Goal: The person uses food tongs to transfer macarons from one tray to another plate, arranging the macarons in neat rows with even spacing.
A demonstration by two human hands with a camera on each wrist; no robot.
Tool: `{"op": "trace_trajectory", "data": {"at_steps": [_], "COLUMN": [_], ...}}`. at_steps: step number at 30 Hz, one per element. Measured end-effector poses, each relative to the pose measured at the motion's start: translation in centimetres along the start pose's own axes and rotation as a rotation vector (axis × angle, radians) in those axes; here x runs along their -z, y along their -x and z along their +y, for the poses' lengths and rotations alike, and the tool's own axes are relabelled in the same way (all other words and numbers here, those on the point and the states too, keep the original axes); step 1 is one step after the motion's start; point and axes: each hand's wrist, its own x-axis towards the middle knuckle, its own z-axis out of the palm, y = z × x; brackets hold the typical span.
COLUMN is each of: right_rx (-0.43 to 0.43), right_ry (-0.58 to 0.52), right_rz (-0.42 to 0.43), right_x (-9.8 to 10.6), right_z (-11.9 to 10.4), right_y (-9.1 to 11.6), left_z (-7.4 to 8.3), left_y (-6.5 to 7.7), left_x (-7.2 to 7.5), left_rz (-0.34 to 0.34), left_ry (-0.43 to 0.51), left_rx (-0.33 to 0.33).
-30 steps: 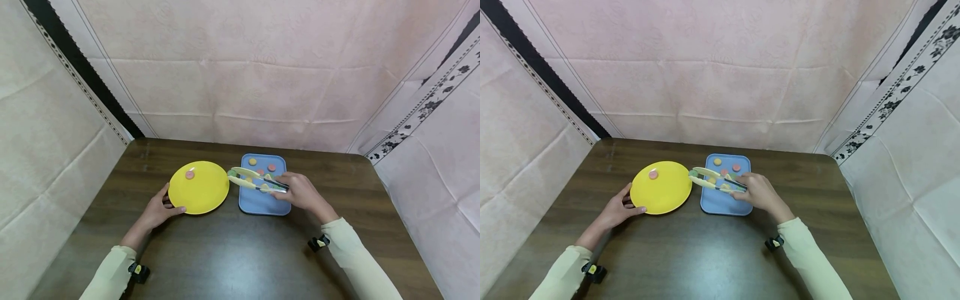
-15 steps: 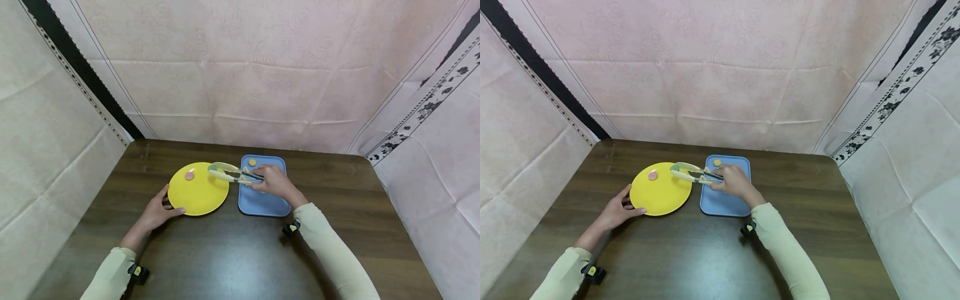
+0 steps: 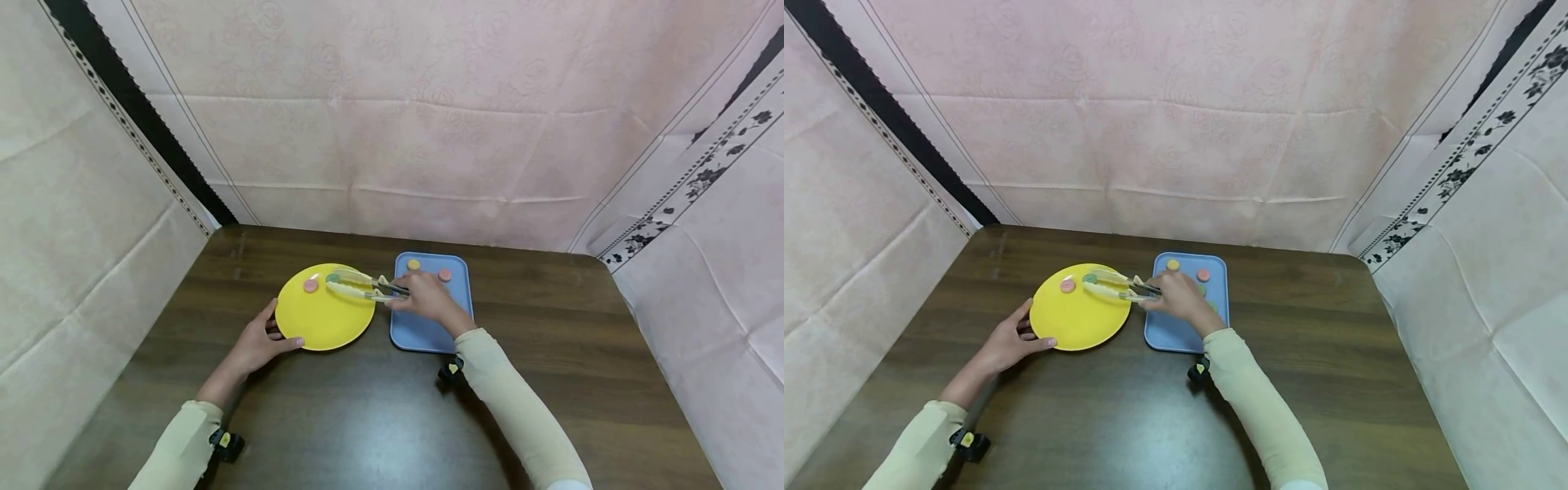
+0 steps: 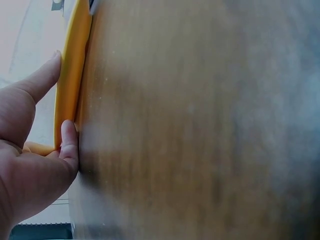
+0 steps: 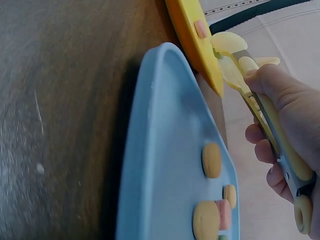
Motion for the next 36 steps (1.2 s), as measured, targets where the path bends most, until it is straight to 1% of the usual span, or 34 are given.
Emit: {"op": "trace_trajectory", "data": {"at_steps": [9, 15, 19, 22, 26, 30, 33, 36], "right_rx": [-0.043, -0.051, -0.048, -0.039, -0.038, -0.065, -0.091, -0.117], "right_ry": [-0.003, -0.022, -0.021, -0.025, -0.039, -0.054, -0.045, -0.049], "right_rz": [-0.046, -0.043, -0.019, 0.018, 0.079, 0.140, 0.185, 0.217], "right_x": [-1.1, -1.1, -0.7, 0.0, 1.0, 2.1, 2.9, 3.8], "right_z": [-0.4, -0.5, -0.5, -0.5, -0.2, 0.4, 0.8, 1.2], "right_y": [-0.4, -0.3, 0.3, 1.2, 2.8, 4.7, 6.3, 8.1], "left_z": [0.0, 0.0, -0.1, -0.1, 0.0, 0.2, 0.3, 0.2], "left_y": [0.0, 0.0, 0.0, 0.0, 0.2, 0.2, 0.2, 0.1], "left_x": [0.0, 0.0, -0.1, -0.1, -0.2, -0.2, -0.2, -0.1], "left_rz": [0.003, 0.004, 0.008, 0.006, 0.002, 0.001, 0.002, 0.002], "left_ry": [0.002, 0.009, 0.016, 0.020, 0.025, 0.031, 0.028, 0.026], "left_rx": [0.001, 0.000, -0.003, -0.012, -0.020, -0.018, -0.012, -0.009]}}
